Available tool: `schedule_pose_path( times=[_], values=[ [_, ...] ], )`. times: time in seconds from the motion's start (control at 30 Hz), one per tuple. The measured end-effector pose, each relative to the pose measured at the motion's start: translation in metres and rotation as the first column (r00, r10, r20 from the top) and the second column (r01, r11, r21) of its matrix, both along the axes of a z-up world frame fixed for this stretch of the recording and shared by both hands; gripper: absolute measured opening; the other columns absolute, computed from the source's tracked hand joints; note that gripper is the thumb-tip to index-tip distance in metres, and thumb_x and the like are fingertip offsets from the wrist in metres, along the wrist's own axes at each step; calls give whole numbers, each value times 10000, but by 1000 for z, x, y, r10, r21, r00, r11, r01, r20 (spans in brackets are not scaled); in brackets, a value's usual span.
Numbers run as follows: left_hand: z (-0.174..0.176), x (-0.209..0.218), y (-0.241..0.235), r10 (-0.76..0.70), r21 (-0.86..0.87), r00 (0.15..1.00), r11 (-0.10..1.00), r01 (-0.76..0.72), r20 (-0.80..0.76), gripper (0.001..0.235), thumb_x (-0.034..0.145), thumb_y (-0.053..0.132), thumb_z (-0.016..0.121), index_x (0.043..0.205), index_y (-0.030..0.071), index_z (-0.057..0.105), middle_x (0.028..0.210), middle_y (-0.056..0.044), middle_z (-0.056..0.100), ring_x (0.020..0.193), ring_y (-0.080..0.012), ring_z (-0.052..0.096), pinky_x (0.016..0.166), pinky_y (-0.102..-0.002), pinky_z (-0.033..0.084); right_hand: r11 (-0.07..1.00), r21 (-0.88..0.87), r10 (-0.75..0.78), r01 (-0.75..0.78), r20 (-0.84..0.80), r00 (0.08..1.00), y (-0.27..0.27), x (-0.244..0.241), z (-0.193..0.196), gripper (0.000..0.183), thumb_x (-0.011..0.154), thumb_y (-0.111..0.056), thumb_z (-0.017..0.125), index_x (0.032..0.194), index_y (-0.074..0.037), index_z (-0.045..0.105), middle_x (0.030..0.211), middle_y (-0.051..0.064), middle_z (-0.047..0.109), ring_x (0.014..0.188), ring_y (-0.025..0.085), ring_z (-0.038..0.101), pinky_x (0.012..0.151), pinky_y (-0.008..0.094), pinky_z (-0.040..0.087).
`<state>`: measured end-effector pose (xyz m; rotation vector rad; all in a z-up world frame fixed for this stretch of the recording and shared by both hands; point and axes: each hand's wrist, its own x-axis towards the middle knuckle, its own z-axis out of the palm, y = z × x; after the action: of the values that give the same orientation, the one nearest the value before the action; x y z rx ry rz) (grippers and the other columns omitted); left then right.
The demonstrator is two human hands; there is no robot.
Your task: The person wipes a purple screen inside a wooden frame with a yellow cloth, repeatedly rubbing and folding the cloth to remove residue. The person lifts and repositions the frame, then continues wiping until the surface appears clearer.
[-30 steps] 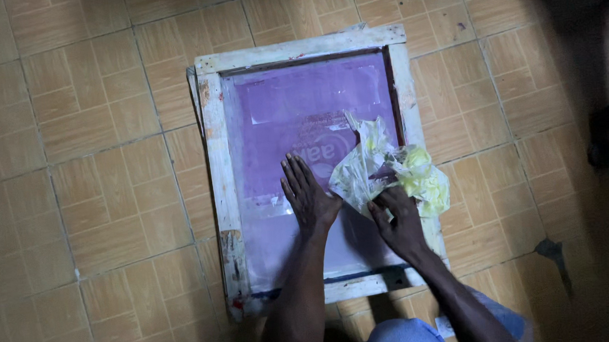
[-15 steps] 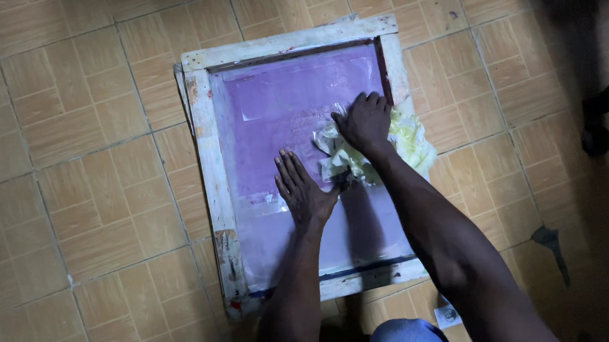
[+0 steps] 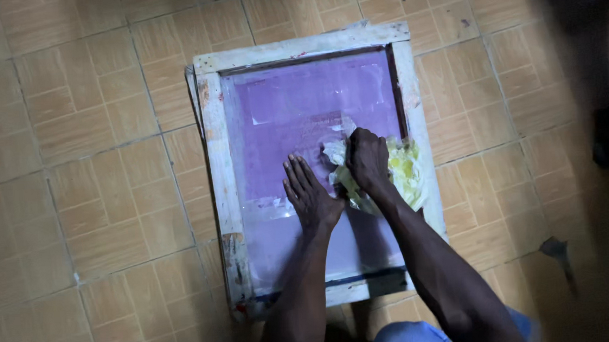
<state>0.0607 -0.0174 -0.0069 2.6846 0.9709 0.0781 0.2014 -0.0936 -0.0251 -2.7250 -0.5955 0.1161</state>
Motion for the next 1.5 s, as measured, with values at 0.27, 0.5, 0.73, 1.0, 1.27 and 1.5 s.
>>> schedule_pose_path(
  times=[0.27, 0.5, 0.73, 1.0, 1.27, 1.5],
  values=[
    [-12, 1, -4, 8, -1, 1000, 1000, -8, 23, 1086, 723, 438, 592, 1623, 10, 162, 1717, -192, 103, 1599, -361, 34, 1266, -502, 13, 989, -47, 148, -141, 224, 963, -8, -21, -2, 215, 972, -286, 553, 843, -114, 557, 728, 119, 576, 802, 372, 630, 756, 466, 463],
    [-52, 6, -4, 40, 436, 996, 900, -3, -76, 694, 951, 241, 445, 1601, 73, 273, 1697, -140, 257, 1583, -303, 198, 1263, -472, 132, 968, -42, 249, -247, 43, 968, -22, -70, -26, 229, 899, -284, 571, 983, -73, 555, 907, 176, 604, 960, 405, 599, 909, 488, 411],
    [-62, 6, -4, 57, 528, 998, 848, -37, -21, 568, 1050, 308, 310, 1569, 79, 333, 1680, -142, 297, 1571, -293, 245, 1260, -466, 168, 977, 30, 214, -212, -65, 975, -13, -75, -27, 255, 1030, -345, 477, 956, -117, 565, 852, 112, 598, 914, 342, 621, 856, 443, 440],
    [-20, 0, -6, 25, 251, 998, 967, -40, 62, 639, 1044, 324, 350, 1606, 44, 230, 1705, -161, 196, 1600, -310, 121, 1276, -472, 34, 961, 272, 91, 42, -459, 884, -14, -66, -21, 532, 1090, -617, 332, 994, -143, 554, 933, 160, 653, 978, 431, 604, 878, 458, 410],
    [-6, -3, 53, -327, -155, 891, 944, 292, -316, 1142, 708, 404, 834, 1625, 62, 245, 1664, -201, 259, 1473, -457, 318, 1051, -609, 449, 957, 279, 198, -76, -441, 876, -11, -69, -6, 347, 964, -432, 632, 1076, -115, 542, 1043, 164, 702, 1096, 398, 650, 988, 481, 377],
    [-9, 24, 159, -621, -287, 565, 770, 570, -544, 795, 796, 468, 764, 1519, 377, 446, 1554, 102, 460, 1358, -282, 521, 1037, -565, 463, 940, 332, 250, -81, -505, 826, -16, -68, 42, 369, 951, -408, 667, 1093, -104, 513, 1069, 172, 692, 1137, 409, 627, 1027, 508, 335]
  ],
)
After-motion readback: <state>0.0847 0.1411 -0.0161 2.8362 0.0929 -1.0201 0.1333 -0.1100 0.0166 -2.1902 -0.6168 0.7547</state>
